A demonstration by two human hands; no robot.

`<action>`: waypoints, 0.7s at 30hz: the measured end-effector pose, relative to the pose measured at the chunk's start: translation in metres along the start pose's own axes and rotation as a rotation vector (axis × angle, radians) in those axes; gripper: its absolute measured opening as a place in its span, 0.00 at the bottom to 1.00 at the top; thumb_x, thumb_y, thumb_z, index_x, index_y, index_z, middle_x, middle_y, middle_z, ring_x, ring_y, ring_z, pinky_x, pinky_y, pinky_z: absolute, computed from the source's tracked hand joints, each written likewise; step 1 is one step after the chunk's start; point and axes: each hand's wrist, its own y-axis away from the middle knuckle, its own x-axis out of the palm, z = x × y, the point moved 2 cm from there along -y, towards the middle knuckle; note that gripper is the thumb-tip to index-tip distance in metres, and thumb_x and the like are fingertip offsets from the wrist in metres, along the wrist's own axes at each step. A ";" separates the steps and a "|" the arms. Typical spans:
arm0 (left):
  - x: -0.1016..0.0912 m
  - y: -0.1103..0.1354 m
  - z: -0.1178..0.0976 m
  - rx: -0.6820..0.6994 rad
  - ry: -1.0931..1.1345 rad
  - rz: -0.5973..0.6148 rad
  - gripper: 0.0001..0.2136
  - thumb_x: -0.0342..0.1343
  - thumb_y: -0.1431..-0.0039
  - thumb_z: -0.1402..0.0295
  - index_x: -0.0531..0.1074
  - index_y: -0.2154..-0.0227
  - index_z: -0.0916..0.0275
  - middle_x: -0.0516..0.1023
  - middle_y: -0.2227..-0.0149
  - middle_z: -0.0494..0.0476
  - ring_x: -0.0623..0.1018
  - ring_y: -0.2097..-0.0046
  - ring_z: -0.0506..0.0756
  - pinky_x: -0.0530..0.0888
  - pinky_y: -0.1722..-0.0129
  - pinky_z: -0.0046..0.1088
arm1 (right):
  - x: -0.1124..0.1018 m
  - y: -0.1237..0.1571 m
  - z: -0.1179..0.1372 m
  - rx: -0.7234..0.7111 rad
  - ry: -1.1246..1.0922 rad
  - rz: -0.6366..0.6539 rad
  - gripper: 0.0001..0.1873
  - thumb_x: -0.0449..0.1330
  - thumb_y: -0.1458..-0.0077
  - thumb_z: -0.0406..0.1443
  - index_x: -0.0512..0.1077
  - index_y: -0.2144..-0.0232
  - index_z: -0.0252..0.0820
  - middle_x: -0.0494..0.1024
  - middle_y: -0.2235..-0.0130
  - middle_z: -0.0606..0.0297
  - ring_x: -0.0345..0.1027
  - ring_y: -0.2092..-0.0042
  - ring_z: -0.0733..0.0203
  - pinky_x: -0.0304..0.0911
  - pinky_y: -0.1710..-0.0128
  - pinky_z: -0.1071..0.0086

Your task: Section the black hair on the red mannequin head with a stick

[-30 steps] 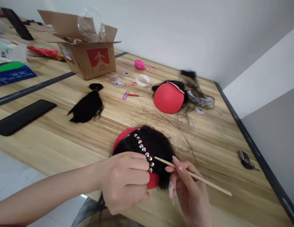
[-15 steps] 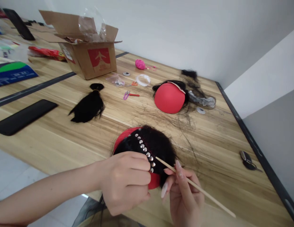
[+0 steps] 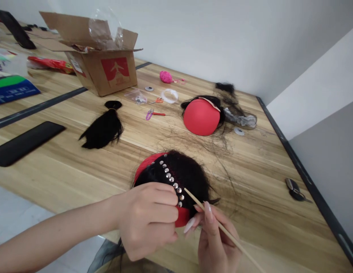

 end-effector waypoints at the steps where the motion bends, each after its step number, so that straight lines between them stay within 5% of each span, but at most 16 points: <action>1: -0.004 -0.004 0.000 0.045 0.022 -0.025 0.23 0.42 0.30 0.74 0.63 0.85 0.63 0.58 0.79 0.49 0.59 0.75 0.50 0.67 0.71 0.27 | 0.000 0.000 0.001 -0.025 0.030 -0.004 0.05 0.66 0.44 0.36 0.82 0.64 0.47 0.81 0.76 0.66 0.73 0.75 0.61 0.68 0.72 0.68; 9: -0.009 -0.009 0.002 0.090 0.077 -0.100 0.22 0.46 0.35 0.77 0.63 0.87 0.64 0.58 0.80 0.51 0.57 0.76 0.51 0.64 0.74 0.29 | -0.006 0.002 -0.003 -0.148 0.216 -0.007 0.05 0.66 0.45 0.36 0.83 0.67 0.50 0.83 0.73 0.63 0.77 0.65 0.52 0.73 0.65 0.61; 15: -0.011 -0.009 0.002 0.097 0.081 -0.104 0.22 0.44 0.36 0.77 0.64 0.87 0.64 0.58 0.81 0.51 0.57 0.76 0.51 0.65 0.73 0.29 | 0.001 -0.003 -0.003 0.099 -0.018 -0.009 0.08 0.68 0.47 0.41 0.83 0.68 0.44 0.82 0.74 0.61 0.71 0.77 0.60 0.68 0.76 0.66; 21: -0.007 -0.008 0.003 0.105 0.086 -0.133 0.22 0.44 0.34 0.77 0.60 0.87 0.63 0.58 0.80 0.50 0.57 0.76 0.51 0.67 0.73 0.29 | 0.007 -0.003 0.001 0.326 -0.313 -0.032 0.08 0.71 0.49 0.41 0.84 0.65 0.48 0.83 0.70 0.62 0.68 0.78 0.67 0.65 0.81 0.74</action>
